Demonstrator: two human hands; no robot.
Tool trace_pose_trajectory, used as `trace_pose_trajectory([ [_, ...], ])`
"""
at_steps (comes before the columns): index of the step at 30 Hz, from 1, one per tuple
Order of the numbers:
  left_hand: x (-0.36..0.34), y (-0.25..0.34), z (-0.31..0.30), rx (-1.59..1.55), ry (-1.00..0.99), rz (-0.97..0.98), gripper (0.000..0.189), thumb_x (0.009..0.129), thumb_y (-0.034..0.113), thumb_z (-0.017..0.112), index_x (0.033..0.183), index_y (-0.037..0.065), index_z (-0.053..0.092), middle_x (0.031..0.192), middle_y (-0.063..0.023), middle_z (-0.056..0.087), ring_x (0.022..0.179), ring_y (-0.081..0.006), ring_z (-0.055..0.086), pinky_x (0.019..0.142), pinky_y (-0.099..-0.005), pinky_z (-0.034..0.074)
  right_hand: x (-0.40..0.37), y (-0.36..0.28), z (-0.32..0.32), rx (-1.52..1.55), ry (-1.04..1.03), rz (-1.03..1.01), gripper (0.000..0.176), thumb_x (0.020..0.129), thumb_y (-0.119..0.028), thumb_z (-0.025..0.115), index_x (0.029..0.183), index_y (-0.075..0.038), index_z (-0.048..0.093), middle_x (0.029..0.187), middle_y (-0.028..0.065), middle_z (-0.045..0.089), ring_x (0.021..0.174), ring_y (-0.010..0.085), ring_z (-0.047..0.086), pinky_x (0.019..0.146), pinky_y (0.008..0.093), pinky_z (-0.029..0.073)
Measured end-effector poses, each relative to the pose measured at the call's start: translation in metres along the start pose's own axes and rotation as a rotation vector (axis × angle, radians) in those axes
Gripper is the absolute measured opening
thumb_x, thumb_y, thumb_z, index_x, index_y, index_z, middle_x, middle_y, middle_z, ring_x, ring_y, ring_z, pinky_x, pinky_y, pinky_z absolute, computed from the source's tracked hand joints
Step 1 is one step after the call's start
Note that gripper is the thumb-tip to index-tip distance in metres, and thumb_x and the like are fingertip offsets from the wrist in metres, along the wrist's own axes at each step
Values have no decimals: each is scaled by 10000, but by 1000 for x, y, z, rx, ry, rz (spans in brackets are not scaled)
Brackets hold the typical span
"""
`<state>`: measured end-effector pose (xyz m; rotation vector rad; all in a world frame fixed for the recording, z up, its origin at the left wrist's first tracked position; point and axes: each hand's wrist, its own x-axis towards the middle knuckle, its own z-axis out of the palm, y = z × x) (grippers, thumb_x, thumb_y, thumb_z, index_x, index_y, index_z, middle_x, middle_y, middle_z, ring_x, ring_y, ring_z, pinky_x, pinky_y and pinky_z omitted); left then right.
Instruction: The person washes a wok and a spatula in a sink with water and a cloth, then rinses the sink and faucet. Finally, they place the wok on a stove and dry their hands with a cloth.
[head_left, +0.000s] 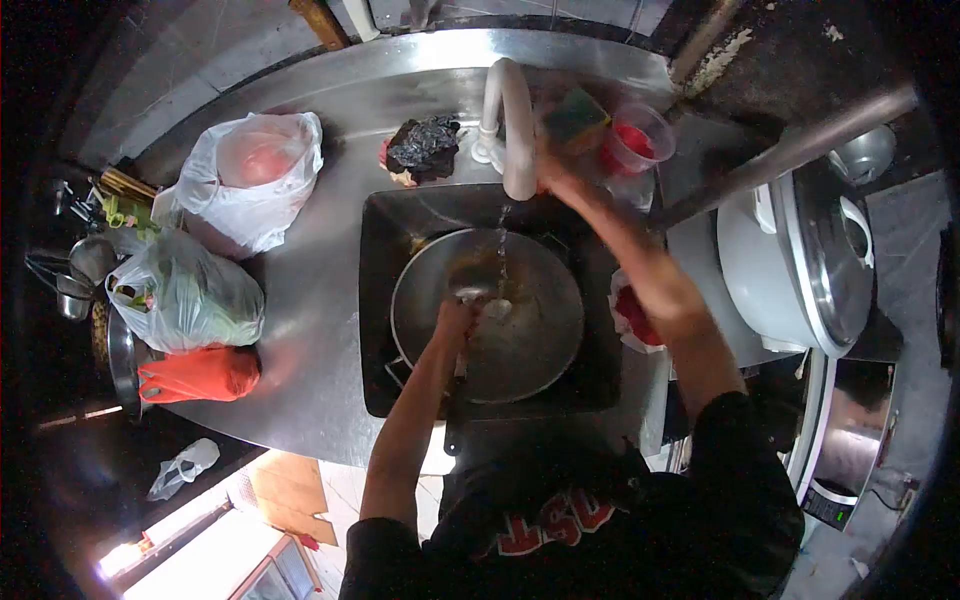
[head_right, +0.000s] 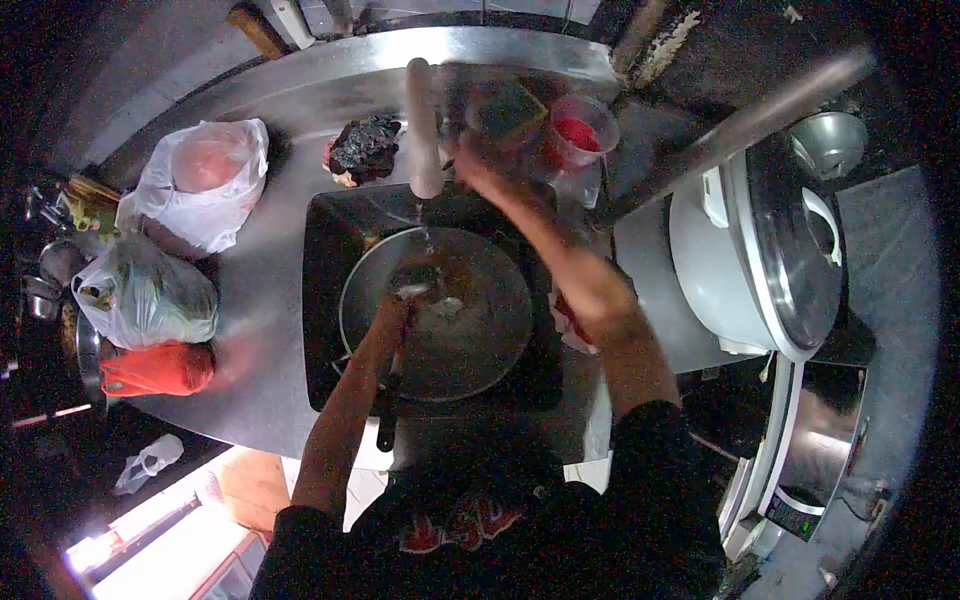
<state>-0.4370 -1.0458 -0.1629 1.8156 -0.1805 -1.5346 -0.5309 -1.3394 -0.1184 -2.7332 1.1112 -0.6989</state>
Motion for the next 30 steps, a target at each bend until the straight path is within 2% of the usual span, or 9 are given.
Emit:
trace_pose_trajectory([
  [2,-2,-8,-7,13,-5,0,121,815,109,434,878,20,486,578,-54,468,405,-111,394,332,-262,283,28,-24,-118,-283,-121,-241,228,820,-212,451,950,-66,568,890,170,588,844,302,576,723,449,455],
  [5,-1,-14,-15,-131,18,-91,126,822,96,408,858,3,484,593,-53,474,405,-109,388,328,-267,282,52,-3,-130,-455,-180,-324,221,760,-234,501,952,-225,611,998,76,580,999,236,501,815,418,386],
  [7,-15,-7,-20,-458,-264,-232,151,839,124,393,864,8,486,588,-36,460,392,-104,354,349,-270,297,57,3,-133,-566,-316,-587,234,734,-285,524,948,-249,611,951,31,587,963,218,522,786,427,397],
  [14,-49,4,-15,-370,-214,-220,325,891,305,349,885,14,495,581,-16,437,430,-89,351,396,-254,300,50,19,-105,-796,-485,-524,276,785,-248,462,1041,-262,563,1044,51,568,996,220,527,876,482,363],
  [16,-45,-4,-16,-380,-274,-230,361,894,347,334,891,29,504,574,-15,438,446,-90,361,399,-247,297,49,27,-106,-646,-205,-586,334,701,-305,551,1002,-161,572,901,54,595,836,243,570,761,428,419],
  [20,-40,-18,-20,-419,-356,-221,334,896,348,389,1067,65,435,816,-101,562,507,-128,475,395,-260,405,57,38,-104,-391,-219,-667,322,729,-289,555,994,-105,552,872,118,595,759,288,580,693,404,457],
  [22,-31,-34,-20,-87,-314,7,276,886,313,376,1019,87,463,679,-22,457,464,-82,357,382,-231,288,56,3,-122,-276,-346,-240,428,735,-349,567,1066,-82,521,841,149,600,756,314,586,659,384,469],
  [25,-48,-20,-19,96,-259,285,231,870,261,406,1047,131,475,734,5,449,517,-62,386,373,-222,277,21,-34,-140,18,-115,-246,444,733,-359,598,1046,-52,525,825,156,605,721,323,587,655,403,454],
  [30,-99,17,1,-210,-208,111,202,859,213,425,1007,138,540,721,32,439,555,-50,413,377,-206,277,-114,-64,-51,615,-416,-44,484,711,-411,625,1043,-70,537,912,117,597,802,293,581,690,384,458],
])
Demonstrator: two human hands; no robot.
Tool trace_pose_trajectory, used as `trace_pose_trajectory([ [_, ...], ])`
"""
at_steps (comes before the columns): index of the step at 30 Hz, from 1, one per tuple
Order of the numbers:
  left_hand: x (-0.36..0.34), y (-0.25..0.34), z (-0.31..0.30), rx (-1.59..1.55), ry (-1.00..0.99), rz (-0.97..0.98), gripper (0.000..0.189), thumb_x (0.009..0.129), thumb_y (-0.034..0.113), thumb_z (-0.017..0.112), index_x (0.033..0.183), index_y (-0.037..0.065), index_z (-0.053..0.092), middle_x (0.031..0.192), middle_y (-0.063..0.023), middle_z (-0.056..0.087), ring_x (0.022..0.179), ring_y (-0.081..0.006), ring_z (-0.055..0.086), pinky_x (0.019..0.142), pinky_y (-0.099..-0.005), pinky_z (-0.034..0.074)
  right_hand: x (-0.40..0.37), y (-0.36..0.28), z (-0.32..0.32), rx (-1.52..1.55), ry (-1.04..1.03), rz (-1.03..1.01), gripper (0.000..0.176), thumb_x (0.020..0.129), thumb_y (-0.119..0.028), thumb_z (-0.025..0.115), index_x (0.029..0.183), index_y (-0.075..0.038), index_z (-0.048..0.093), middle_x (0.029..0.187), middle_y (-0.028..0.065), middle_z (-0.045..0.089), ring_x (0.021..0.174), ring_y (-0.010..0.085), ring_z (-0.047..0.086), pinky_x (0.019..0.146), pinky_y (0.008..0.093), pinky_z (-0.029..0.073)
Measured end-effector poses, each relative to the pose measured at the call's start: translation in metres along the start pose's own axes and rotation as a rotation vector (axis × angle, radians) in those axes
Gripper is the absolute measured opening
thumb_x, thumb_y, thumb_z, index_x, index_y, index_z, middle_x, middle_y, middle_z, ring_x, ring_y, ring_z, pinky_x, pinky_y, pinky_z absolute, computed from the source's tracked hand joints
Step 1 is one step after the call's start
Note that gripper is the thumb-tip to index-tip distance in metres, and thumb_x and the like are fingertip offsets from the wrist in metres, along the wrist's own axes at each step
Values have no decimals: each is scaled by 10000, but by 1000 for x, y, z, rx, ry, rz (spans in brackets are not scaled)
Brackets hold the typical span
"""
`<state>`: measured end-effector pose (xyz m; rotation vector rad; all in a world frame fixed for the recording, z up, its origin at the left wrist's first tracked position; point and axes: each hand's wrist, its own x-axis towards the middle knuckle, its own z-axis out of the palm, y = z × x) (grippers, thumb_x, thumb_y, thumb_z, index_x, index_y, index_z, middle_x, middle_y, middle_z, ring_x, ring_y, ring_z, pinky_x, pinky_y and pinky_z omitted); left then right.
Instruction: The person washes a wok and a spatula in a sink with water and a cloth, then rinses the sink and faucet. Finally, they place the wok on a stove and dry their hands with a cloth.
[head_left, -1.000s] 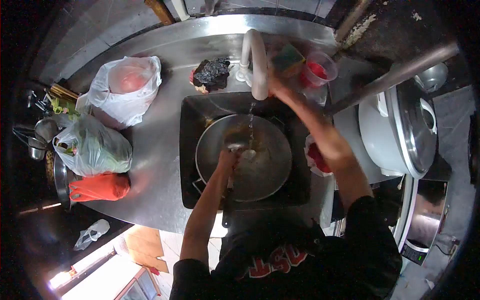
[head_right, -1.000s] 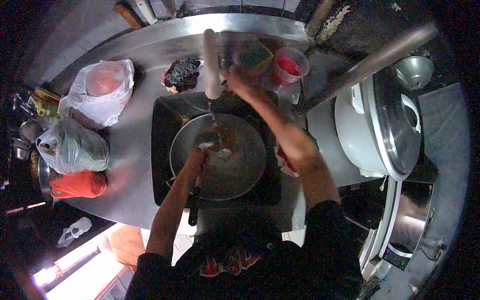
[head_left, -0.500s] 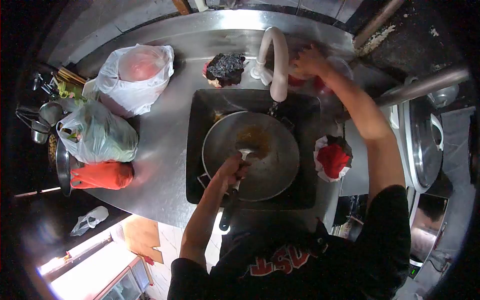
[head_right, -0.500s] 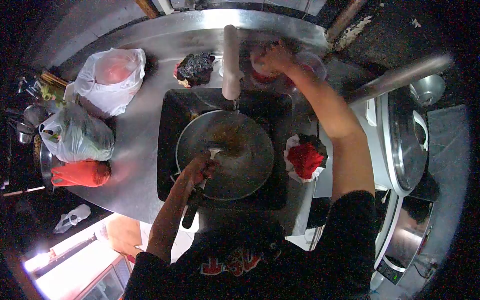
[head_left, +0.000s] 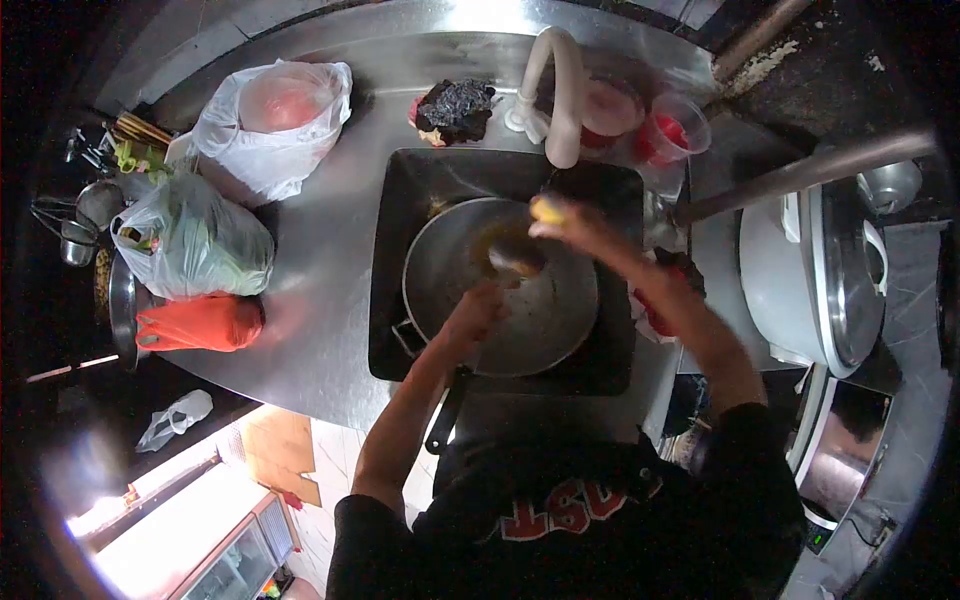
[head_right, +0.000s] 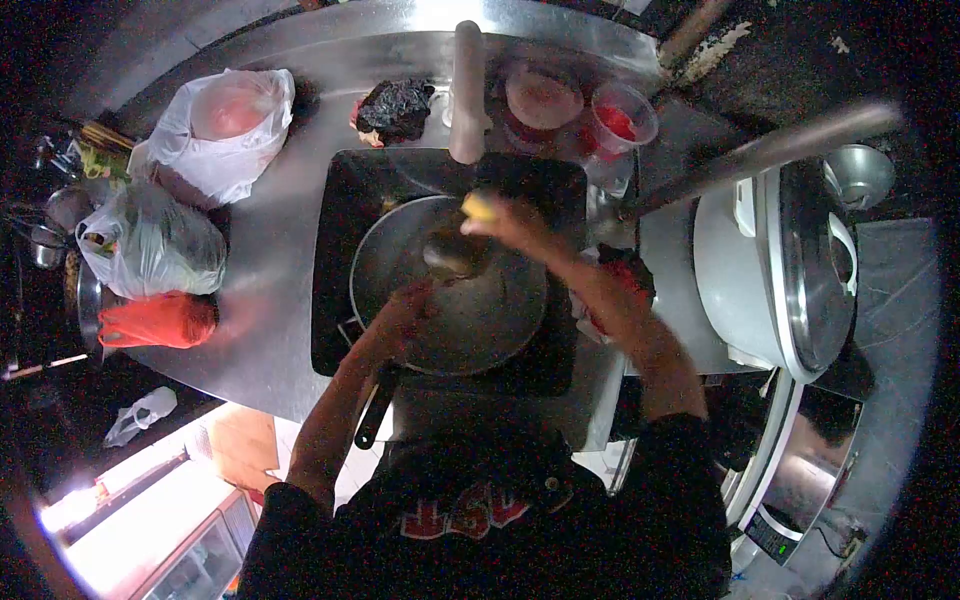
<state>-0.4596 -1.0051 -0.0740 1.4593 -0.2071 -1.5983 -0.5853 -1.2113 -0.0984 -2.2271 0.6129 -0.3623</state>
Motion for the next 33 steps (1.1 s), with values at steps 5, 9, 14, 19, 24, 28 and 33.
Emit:
trace_pose_trajectory([
  [5,17,-11,1,227,-18,-46,205,857,189,433,1013,129,551,614,35,428,480,-53,387,376,-211,281,-40,-39,74,-186,165,-197,388,745,-288,589,1079,-97,543,1010,94,577,892,274,573,808,338,448],
  [9,19,-35,9,224,-23,78,242,853,177,418,1038,102,555,573,19,446,461,-76,401,396,-237,310,-16,-11,62,313,64,-178,310,792,-198,523,1096,-150,553,1030,85,570,967,263,547,875,322,416],
  [14,25,-31,5,351,26,125,262,863,196,412,1027,57,561,616,-33,513,504,-104,450,465,-269,382,-22,-32,82,-145,225,-352,256,768,-222,560,978,-82,607,1021,119,577,944,266,551,821,323,434],
  [19,24,-55,13,697,63,322,265,872,194,400,1015,38,559,683,-87,577,641,-141,582,599,-271,447,-7,-47,36,452,-64,582,276,761,-346,599,839,-85,644,807,115,625,729,276,601,687,351,460],
  [24,-22,-9,1,453,-255,85,275,861,206,449,1069,39,517,860,-114,589,800,-183,590,696,-290,454,15,38,55,287,-1,470,290,808,-322,533,787,-42,603,698,58,611,636,100,548,598,260,422],
  [28,-50,-33,-35,679,-294,91,323,841,199,505,1103,10,488,1026,-144,561,975,-214,534,850,-330,425,33,140,58,-411,152,265,380,789,-433,504,829,-76,628,770,135,623,704,278,612,620,371,467],
  [33,-44,-60,-17,667,-33,353,345,786,185,555,1076,10,491,981,-161,577,931,-259,557,791,-345,441,6,36,56,27,328,64,136,773,-207,528,822,-101,596,870,126,590,745,301,579,638,382,448],
])
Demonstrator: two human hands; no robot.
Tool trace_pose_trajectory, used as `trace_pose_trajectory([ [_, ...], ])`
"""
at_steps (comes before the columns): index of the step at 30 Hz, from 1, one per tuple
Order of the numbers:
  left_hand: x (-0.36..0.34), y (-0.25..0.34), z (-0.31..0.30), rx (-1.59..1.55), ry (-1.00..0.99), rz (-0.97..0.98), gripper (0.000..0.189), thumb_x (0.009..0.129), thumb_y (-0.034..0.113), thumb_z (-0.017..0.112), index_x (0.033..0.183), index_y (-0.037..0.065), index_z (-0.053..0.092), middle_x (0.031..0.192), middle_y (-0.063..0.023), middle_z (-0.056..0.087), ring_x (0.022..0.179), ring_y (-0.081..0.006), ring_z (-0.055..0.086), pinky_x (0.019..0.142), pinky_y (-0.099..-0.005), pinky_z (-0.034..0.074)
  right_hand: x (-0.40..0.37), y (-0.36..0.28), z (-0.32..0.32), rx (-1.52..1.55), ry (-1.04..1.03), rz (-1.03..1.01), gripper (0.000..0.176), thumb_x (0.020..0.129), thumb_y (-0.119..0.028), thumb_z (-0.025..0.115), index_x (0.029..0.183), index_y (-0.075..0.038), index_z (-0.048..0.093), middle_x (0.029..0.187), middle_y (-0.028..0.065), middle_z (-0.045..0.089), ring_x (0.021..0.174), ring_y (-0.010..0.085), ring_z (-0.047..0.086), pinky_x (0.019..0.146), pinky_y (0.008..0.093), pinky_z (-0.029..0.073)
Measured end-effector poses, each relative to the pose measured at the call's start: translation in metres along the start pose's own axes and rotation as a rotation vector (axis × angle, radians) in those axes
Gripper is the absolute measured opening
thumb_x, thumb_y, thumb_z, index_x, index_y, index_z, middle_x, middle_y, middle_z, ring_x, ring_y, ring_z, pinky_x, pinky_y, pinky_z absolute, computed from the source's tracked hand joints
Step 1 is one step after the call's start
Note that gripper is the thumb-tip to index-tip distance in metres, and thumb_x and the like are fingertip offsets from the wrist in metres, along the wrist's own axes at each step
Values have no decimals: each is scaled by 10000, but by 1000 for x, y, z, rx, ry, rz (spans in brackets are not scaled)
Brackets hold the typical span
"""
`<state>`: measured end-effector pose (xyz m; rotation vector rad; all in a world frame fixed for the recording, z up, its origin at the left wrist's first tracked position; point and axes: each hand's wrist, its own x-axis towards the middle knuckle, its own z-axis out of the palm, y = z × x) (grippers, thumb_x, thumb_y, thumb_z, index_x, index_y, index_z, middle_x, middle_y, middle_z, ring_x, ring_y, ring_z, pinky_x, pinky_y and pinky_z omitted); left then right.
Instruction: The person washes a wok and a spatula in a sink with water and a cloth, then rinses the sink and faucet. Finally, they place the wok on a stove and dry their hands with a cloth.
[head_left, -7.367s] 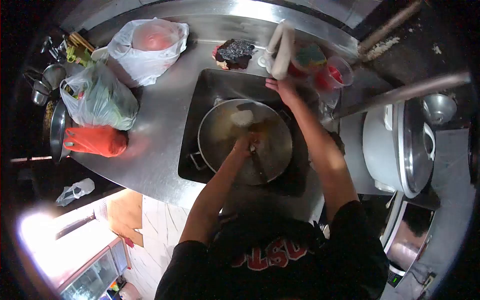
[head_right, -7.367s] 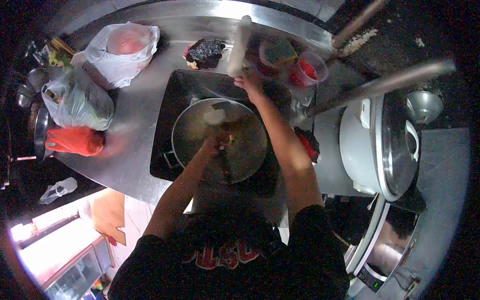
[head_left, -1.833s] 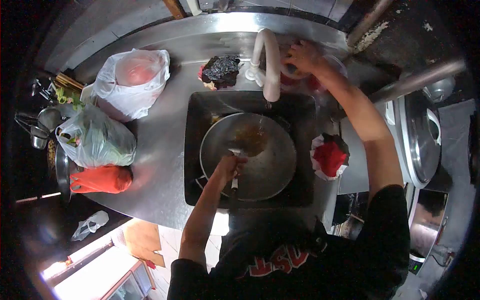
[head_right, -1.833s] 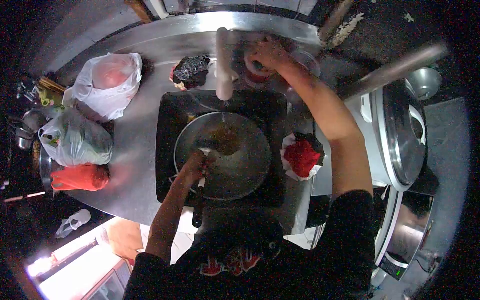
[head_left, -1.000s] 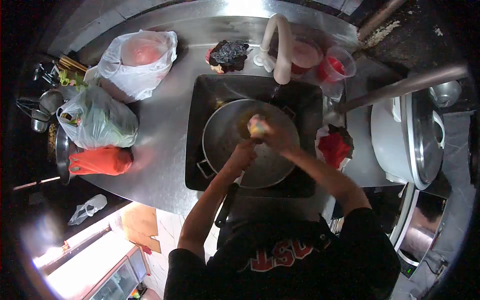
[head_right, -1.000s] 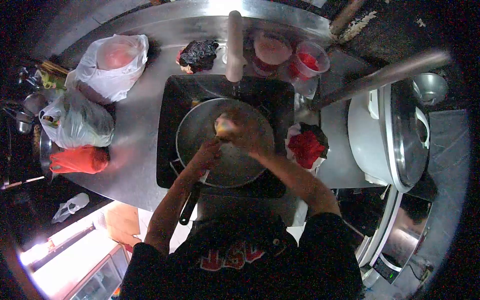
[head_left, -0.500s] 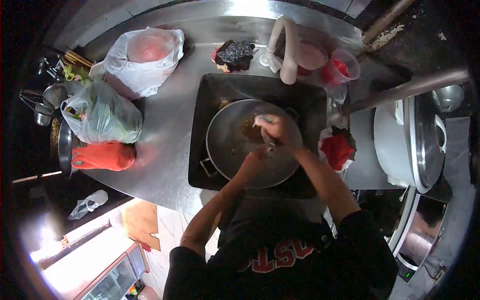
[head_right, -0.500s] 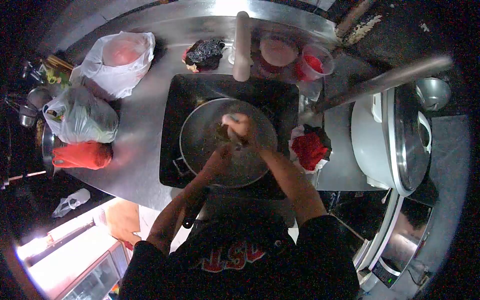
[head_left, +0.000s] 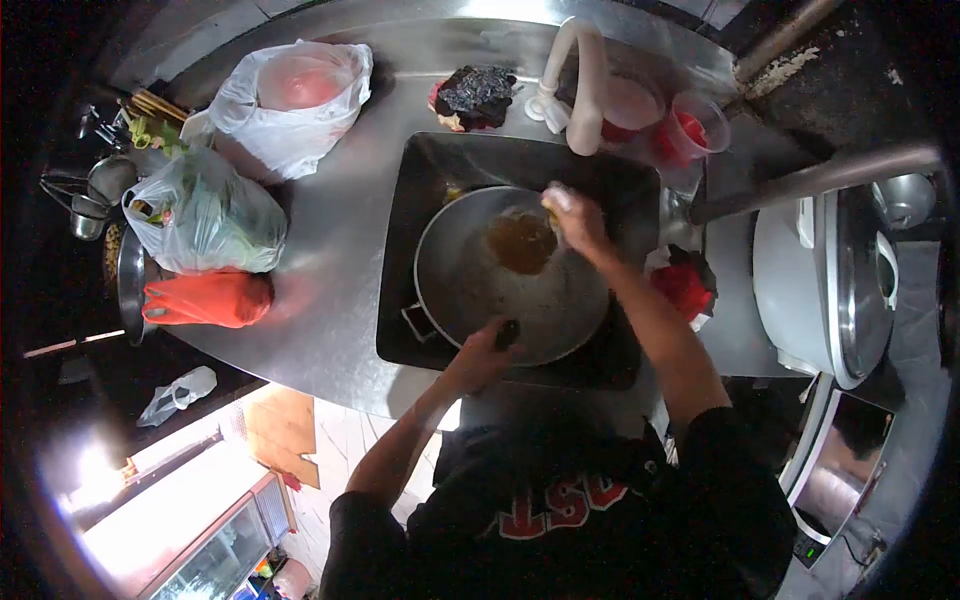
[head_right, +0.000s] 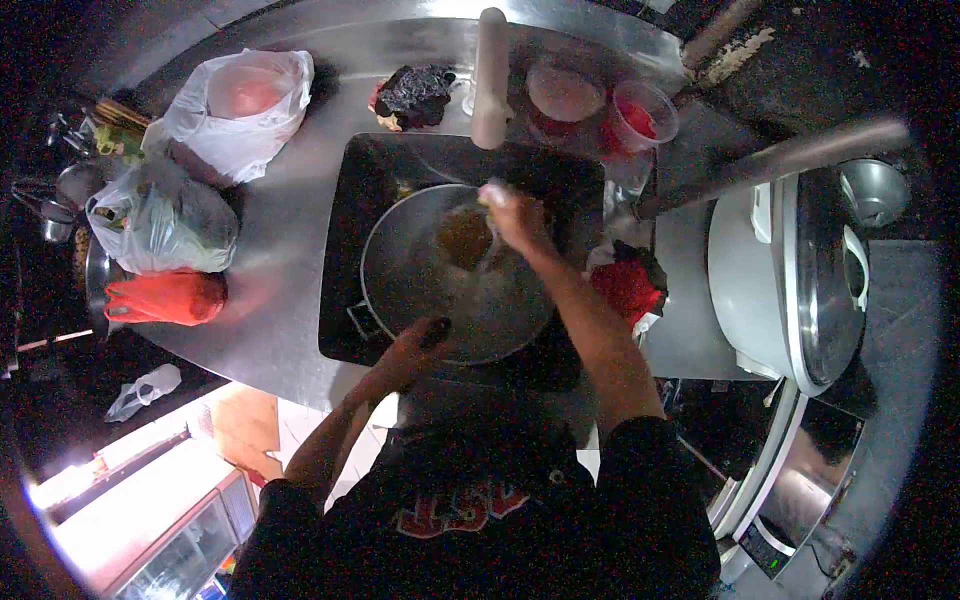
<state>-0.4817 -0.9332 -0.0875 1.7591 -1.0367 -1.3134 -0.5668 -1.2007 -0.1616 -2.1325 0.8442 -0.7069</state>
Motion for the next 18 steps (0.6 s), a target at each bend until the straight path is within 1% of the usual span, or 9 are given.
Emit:
trace_pose_trajectory([
  [2,15,7,0,57,-35,-34,372,801,203,562,1095,-10,480,1037,-157,559,998,-237,525,837,-340,423,-13,-38,-1,-114,-53,-320,120,760,-210,535,817,-123,594,959,89,579,902,290,550,740,395,414],
  [4,31,2,3,61,39,-150,425,716,206,591,1072,0,484,976,-207,574,950,-321,553,783,-375,437,-44,-70,8,-223,-92,-523,124,787,-181,507,853,-125,597,1033,59,568,1075,276,464,896,436,336],
  [6,43,-5,-1,78,31,-199,431,719,205,585,1078,-6,472,970,-208,575,937,-336,552,774,-389,438,-89,-96,36,25,-182,-320,176,746,-152,564,918,-122,584,1012,42,571,1136,240,410,992,457,222],
  [8,45,-9,-2,100,21,-250,437,722,203,579,1083,-11,460,964,-208,576,925,-352,551,766,-403,439,-86,-90,37,36,-145,-393,172,766,-164,542,928,-122,583,1019,46,568,1120,243,425,995,460,219],
  [10,27,1,4,148,88,-171,454,737,204,565,1115,-2,418,951,-216,578,903,-374,549,744,-424,439,-81,-76,31,52,-113,-454,173,787,-175,519,938,-121,583,1026,49,564,1104,247,441,998,463,215],
  [12,12,9,5,233,87,-163,457,744,204,560,1122,1,401,941,-222,578,885,-385,550,735,-436,438,-50,-36,20,-250,6,-405,224,833,-285,462,939,-137,593,1032,55,567,1065,229,479,953,390,311],
  [14,4,14,3,315,89,-156,460,752,204,556,1129,4,385,932,-229,577,866,-396,551,727,-449,437,-26,-53,12,-226,-22,-305,200,825,-268,480,928,-152,607,1004,61,584,992,245,525,902,384,363],
  [16,0,16,0,341,141,-100,394,786,246,575,1051,7,406,861,-224,579,834,-390,564,707,-438,446,-4,-51,12,-203,-56,-212,179,818,-251,497,916,-166,620,976,68,601,919,260,571,851,379,415],
  [18,-8,11,3,364,132,-94,379,781,226,581,1049,18,412,858,-224,579,832,-387,566,706,-437,447,16,-38,20,-393,-214,185,255,785,-354,539,909,-151,631,869,88,626,820,282,602,716,374,462],
])
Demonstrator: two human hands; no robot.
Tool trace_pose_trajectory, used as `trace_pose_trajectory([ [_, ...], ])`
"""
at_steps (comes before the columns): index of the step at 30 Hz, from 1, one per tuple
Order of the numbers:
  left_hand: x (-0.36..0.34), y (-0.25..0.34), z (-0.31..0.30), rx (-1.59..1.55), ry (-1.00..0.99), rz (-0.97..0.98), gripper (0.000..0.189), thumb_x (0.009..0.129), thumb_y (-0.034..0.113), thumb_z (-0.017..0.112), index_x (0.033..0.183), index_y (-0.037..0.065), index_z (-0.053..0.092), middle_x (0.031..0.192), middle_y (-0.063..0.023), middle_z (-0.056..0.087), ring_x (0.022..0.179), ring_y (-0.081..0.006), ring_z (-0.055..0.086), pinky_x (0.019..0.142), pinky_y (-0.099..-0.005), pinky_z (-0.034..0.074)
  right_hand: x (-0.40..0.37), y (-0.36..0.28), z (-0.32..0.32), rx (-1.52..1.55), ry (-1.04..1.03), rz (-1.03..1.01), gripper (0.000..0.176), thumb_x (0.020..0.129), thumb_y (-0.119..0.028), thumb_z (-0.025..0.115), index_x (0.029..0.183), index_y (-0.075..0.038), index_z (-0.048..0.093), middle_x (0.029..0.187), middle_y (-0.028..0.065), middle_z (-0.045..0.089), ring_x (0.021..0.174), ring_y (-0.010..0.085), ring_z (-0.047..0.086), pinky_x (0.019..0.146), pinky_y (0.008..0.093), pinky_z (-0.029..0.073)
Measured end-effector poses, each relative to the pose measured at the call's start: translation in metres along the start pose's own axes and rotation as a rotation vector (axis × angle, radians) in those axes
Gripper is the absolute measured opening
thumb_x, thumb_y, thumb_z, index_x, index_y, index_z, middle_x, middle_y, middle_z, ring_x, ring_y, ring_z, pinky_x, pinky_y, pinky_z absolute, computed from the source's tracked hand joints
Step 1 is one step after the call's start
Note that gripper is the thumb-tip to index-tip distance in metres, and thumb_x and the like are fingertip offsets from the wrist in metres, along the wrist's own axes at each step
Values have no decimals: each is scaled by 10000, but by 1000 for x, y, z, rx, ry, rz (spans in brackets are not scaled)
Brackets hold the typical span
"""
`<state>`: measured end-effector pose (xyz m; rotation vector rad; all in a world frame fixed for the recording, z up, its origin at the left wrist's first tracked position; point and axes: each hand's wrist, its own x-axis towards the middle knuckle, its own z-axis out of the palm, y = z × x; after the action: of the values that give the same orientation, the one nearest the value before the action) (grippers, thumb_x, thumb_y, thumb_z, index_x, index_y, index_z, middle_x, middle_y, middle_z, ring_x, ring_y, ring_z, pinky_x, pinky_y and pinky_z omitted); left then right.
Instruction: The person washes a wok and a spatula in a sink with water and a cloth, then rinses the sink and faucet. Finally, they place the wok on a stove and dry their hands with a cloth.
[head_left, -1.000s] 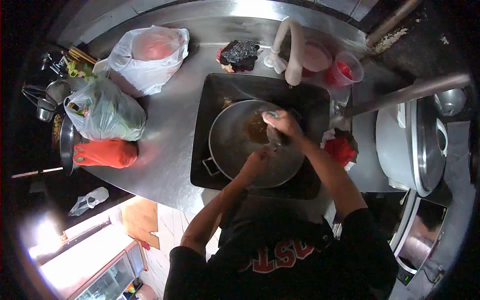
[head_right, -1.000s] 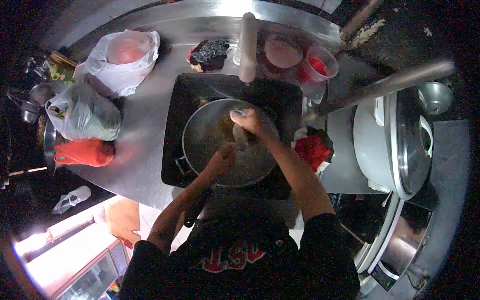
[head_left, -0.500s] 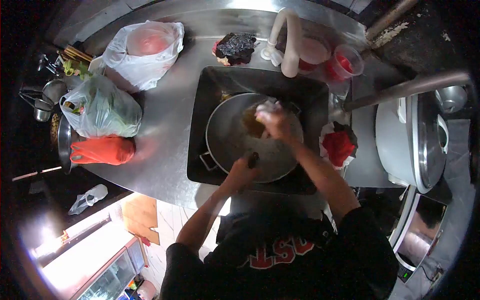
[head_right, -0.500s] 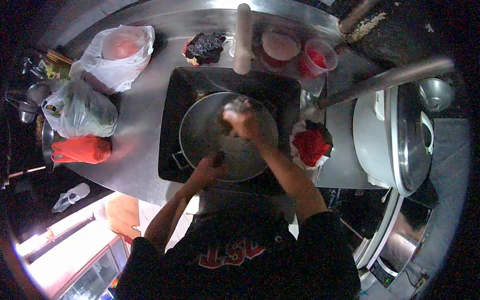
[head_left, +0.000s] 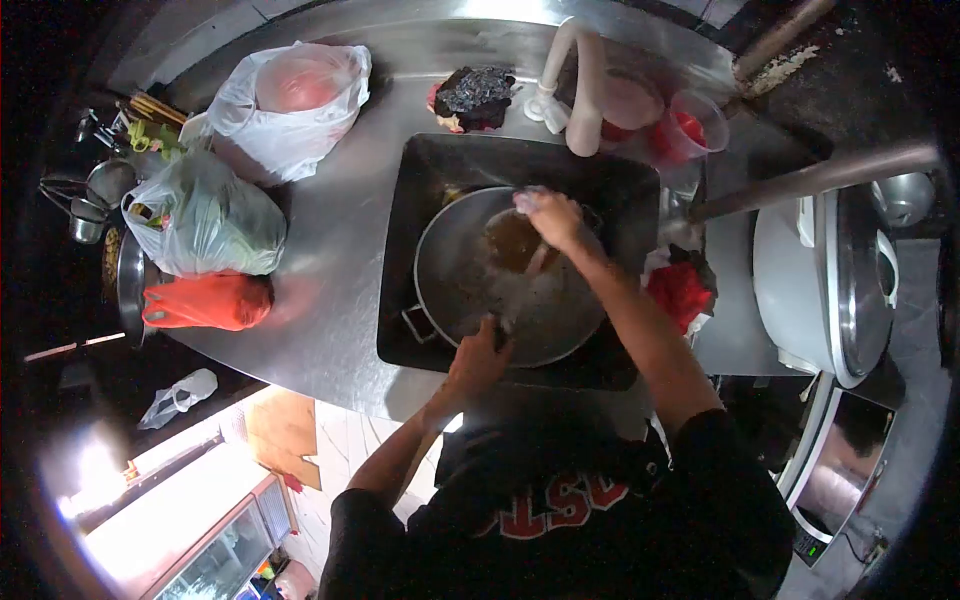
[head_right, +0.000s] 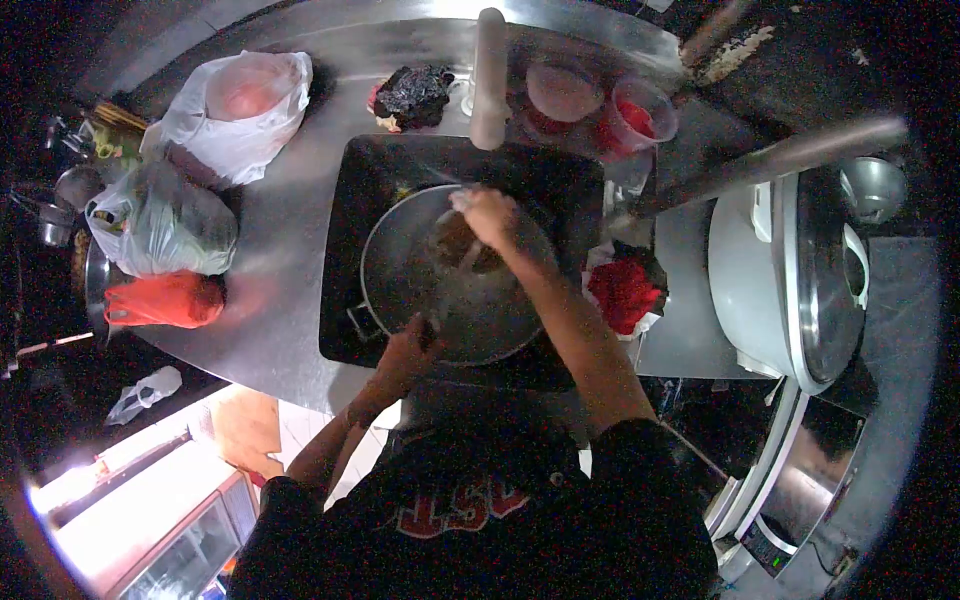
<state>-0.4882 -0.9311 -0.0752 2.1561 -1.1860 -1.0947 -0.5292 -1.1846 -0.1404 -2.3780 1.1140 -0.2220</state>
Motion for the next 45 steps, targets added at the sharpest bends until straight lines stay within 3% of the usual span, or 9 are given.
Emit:
trace_pose_trajectory([
  [7,-21,-8,-10,23,187,153,402,723,158,591,1072,71,412,860,-216,575,843,-400,533,709,-445,445,23,62,-12,334,-360,235,464,729,-464,571,824,-12,621,786,124,624,688,184,577,645,344,439],
  [14,-21,-17,-25,-147,40,253,340,781,154,529,1098,79,432,791,-167,563,760,-355,570,650,-415,445,0,86,-15,1784,-309,487,341,844,-419,468,959,-109,552,842,46,595,737,183,585,632,301,475],
  [16,-25,9,-46,-399,-278,-213,297,843,205,477,1120,106,434,716,-71,521,608,-211,539,542,-330,423,-2,98,-10,1976,-563,225,342,850,-419,457,976,-111,540,849,45,594,756,185,589,630,302,477],
  [18,-21,7,-45,-637,-376,-333,273,860,221,456,1116,124,442,678,-28,473,547,-148,466,483,-289,384,-11,82,7,1602,-161,529,346,853,-389,452,1012,-92,529,885,65,595,803,218,584,675,342,471],
  [20,-18,10,-47,-875,-467,-460,252,877,236,436,1111,142,450,639,16,425,486,-84,393,425,-248,345,-20,65,30,464,414,-68,384,847,-377,449,1070,-70,511,913,81,590,874,247,565,733,347,449],
  [31,-20,26,-61,-1400,-623,-468,284,823,60,449,1104,101,446,583,35,319,384,-39,263,302,-174,230,-33,13,9,745,410,-216,256,836,-120,469,1058,-21,548,953,148,562,882,264,540,816,327,401],
  [34,-18,25,-63,-1450,-673,-461,268,817,55,450,1084,82,446,574,32,327,389,-35,277,300,-171,234,-31,12,10,235,457,-325,313,811,-166,498,1112,-84,521,1032,146,557,910,310,545,808,358,420],
  [42,12,-12,-32,-1388,-507,-511,210,768,57,503,976,77,477,564,42,376,382,-27,313,284,-171,238,-128,-73,-2,805,-239,-31,259,780,-166,529,1026,-100,576,1074,100,554,1000,279,516,838,393,399],
  [45,8,-11,-29,-1362,-542,-507,184,756,89,535,936,93,493,557,57,389,374,-19,320,276,-171,241,-118,-48,14,264,82,-712,212,798,-181,519,985,-109,587,1082,99,549,1031,278,495,842,388,380],
])
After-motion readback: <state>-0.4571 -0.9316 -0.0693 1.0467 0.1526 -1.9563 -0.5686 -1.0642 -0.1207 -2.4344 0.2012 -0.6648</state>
